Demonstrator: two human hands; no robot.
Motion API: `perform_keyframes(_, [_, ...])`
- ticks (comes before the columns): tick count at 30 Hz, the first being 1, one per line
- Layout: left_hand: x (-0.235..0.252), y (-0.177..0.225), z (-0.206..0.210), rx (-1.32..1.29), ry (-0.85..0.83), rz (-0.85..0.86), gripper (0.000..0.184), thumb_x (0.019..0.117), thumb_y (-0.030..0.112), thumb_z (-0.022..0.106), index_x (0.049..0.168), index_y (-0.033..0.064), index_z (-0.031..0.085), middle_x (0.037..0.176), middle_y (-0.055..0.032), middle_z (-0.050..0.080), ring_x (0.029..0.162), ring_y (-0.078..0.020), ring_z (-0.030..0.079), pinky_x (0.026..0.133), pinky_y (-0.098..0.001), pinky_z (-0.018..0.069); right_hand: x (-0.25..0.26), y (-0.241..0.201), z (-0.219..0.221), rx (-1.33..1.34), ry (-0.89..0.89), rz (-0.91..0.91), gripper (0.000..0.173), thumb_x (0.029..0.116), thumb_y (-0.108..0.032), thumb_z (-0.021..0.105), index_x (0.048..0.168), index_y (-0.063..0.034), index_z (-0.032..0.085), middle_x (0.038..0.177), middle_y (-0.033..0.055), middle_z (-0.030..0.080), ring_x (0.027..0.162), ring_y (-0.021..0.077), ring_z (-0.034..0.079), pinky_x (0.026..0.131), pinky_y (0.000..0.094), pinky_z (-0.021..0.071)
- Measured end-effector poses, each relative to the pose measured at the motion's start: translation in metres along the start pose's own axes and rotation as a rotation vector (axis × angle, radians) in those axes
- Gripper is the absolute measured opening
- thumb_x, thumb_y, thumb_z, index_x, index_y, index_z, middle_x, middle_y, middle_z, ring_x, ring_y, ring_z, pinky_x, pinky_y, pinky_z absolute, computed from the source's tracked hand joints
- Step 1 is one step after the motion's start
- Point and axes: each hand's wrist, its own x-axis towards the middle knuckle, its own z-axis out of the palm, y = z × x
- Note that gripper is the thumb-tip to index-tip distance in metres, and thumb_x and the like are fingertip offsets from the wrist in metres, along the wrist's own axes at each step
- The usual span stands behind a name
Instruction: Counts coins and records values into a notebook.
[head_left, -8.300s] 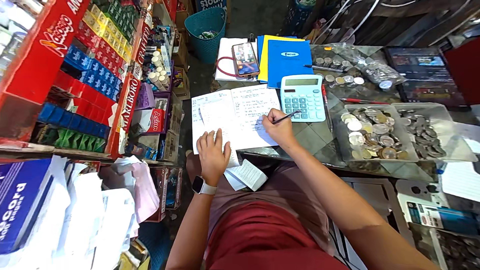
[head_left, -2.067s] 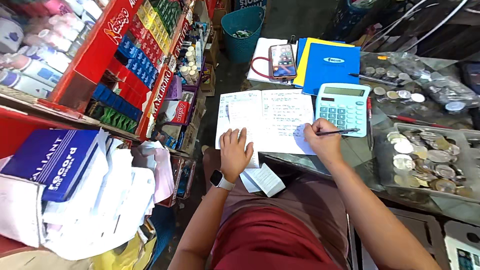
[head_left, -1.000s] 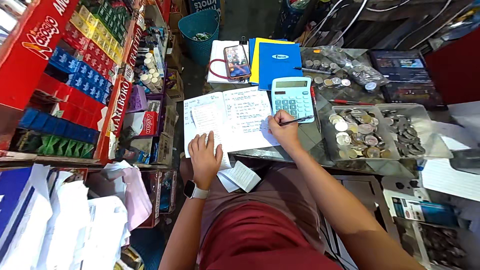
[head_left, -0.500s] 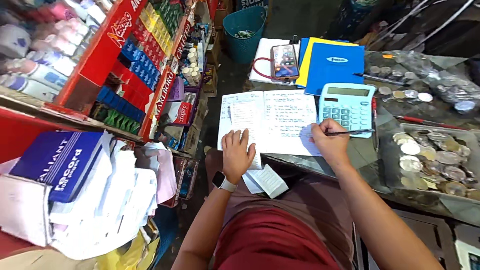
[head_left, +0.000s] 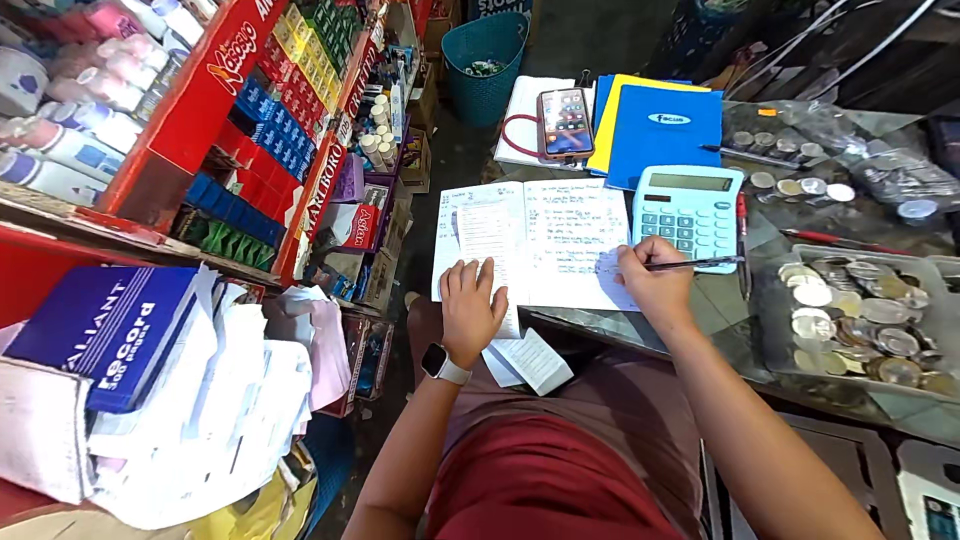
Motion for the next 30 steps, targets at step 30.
perform_keyframes(30, [-0.002,-0.008,0.002,0.020,0.017,0.033,0.052,0.1012,0.039,0.046,0.136,0.0060,0.066,0.131,-0.0241,0.063,0.127,-0.0478,0.055,0.109,-0.0644,0.0357,-0.002,0.006,0.005,-0.021,0.003,-0.073,0.032,0.0931,-0.005,0.062,0.069,-0.0108,0.042,0.060,-0.0024,0.046,0.049,0.0033,0.046,0.049,0.0176,0.0411])
